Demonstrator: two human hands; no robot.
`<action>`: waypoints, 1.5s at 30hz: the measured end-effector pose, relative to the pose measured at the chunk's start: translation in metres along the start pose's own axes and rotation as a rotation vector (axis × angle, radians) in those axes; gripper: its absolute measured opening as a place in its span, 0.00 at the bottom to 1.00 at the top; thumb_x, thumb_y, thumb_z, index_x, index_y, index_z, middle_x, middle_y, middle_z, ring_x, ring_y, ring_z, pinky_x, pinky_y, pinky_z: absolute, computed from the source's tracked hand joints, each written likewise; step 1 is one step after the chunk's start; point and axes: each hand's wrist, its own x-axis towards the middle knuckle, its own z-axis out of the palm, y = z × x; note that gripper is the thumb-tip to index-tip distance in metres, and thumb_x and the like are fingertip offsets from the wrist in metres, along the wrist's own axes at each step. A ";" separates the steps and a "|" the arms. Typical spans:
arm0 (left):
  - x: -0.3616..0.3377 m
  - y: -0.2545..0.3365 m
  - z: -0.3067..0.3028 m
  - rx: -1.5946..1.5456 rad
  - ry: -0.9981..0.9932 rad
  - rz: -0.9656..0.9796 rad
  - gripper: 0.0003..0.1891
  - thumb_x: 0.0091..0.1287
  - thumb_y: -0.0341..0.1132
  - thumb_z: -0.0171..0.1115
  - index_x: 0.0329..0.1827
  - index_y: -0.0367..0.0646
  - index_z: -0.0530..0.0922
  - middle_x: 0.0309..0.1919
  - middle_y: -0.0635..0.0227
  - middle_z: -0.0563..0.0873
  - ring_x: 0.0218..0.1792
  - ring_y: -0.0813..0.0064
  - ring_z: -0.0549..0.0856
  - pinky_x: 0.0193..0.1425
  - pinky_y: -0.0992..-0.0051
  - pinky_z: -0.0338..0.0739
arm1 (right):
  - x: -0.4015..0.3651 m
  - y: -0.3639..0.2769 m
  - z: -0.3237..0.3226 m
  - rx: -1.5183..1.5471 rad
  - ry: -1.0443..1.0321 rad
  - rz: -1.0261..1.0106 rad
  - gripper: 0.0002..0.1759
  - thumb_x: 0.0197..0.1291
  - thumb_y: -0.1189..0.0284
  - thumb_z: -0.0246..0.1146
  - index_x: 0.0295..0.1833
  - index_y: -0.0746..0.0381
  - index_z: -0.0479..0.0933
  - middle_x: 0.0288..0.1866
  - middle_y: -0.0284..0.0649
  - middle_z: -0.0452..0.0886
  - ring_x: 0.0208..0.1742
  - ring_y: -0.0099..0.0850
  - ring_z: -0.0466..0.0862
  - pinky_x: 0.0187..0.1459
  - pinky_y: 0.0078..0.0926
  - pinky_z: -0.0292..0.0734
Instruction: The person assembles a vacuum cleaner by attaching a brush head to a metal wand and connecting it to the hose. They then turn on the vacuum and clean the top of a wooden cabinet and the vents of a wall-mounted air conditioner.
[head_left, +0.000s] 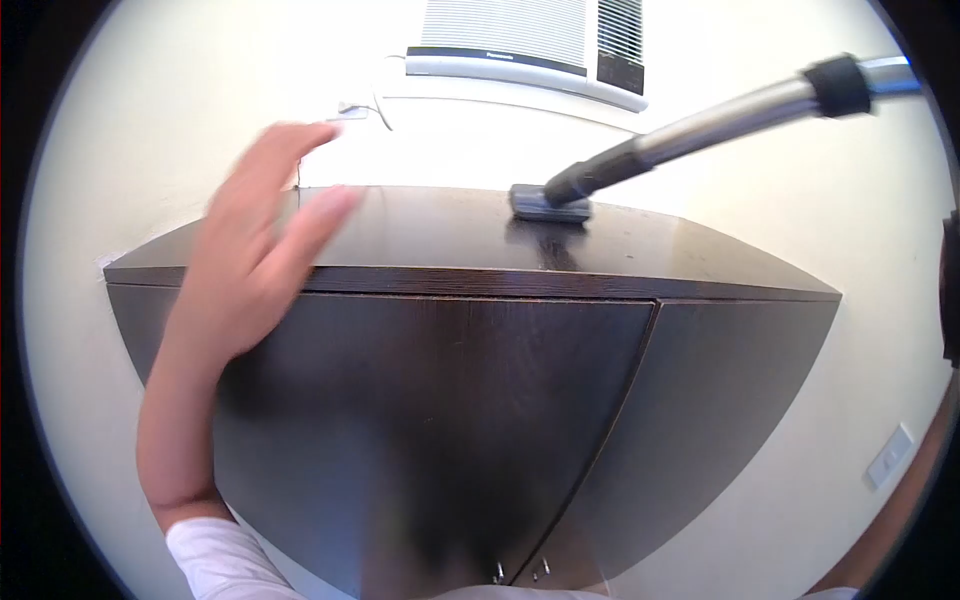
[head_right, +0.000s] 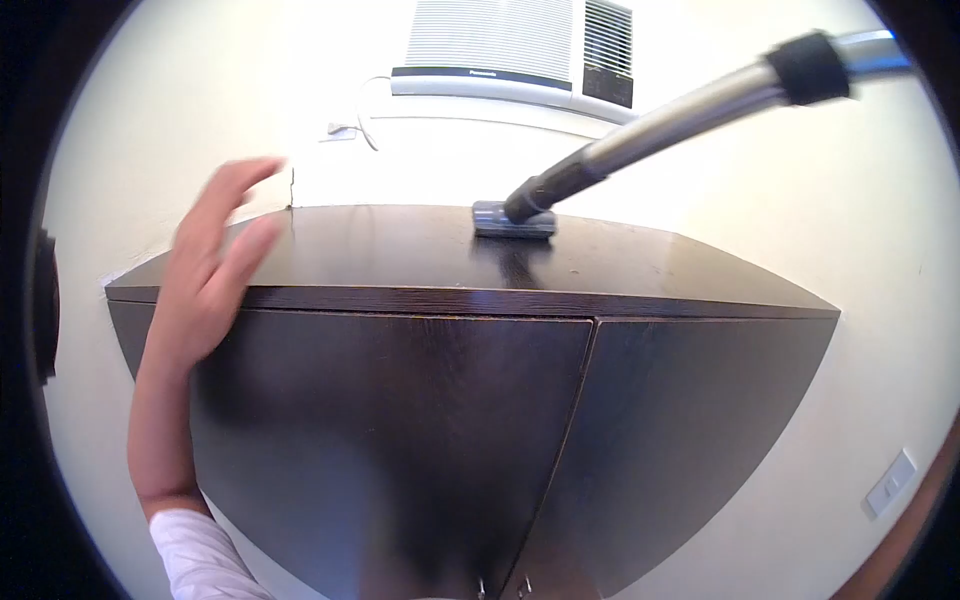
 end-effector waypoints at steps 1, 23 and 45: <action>0.024 0.008 0.009 -0.062 -0.050 0.064 0.26 0.78 0.46 0.54 0.70 0.36 0.74 0.67 0.50 0.80 0.71 0.55 0.76 0.78 0.60 0.66 | 0.007 0.025 0.018 0.015 -0.006 -0.027 0.17 0.75 0.58 0.58 0.46 0.62 0.72 0.32 0.43 0.80 0.37 0.37 0.83 0.44 0.42 0.83; -0.030 0.035 0.050 0.398 0.087 0.129 0.20 0.76 0.45 0.58 0.56 0.34 0.77 0.52 0.51 0.83 0.56 0.51 0.81 0.76 0.47 0.65 | -0.001 0.287 0.136 0.215 -0.067 -0.131 0.13 0.71 0.62 0.64 0.37 0.57 0.72 0.25 0.39 0.78 0.26 0.32 0.81 0.36 0.34 0.84; -0.105 -0.089 -0.003 0.393 0.325 0.077 0.23 0.74 0.48 0.56 0.61 0.38 0.76 0.56 0.54 0.79 0.63 0.51 0.76 0.77 0.43 0.57 | -0.034 0.042 0.105 0.111 0.011 -0.064 0.21 0.76 0.52 0.55 0.49 0.61 0.72 0.34 0.43 0.82 0.40 0.36 0.84 0.46 0.40 0.83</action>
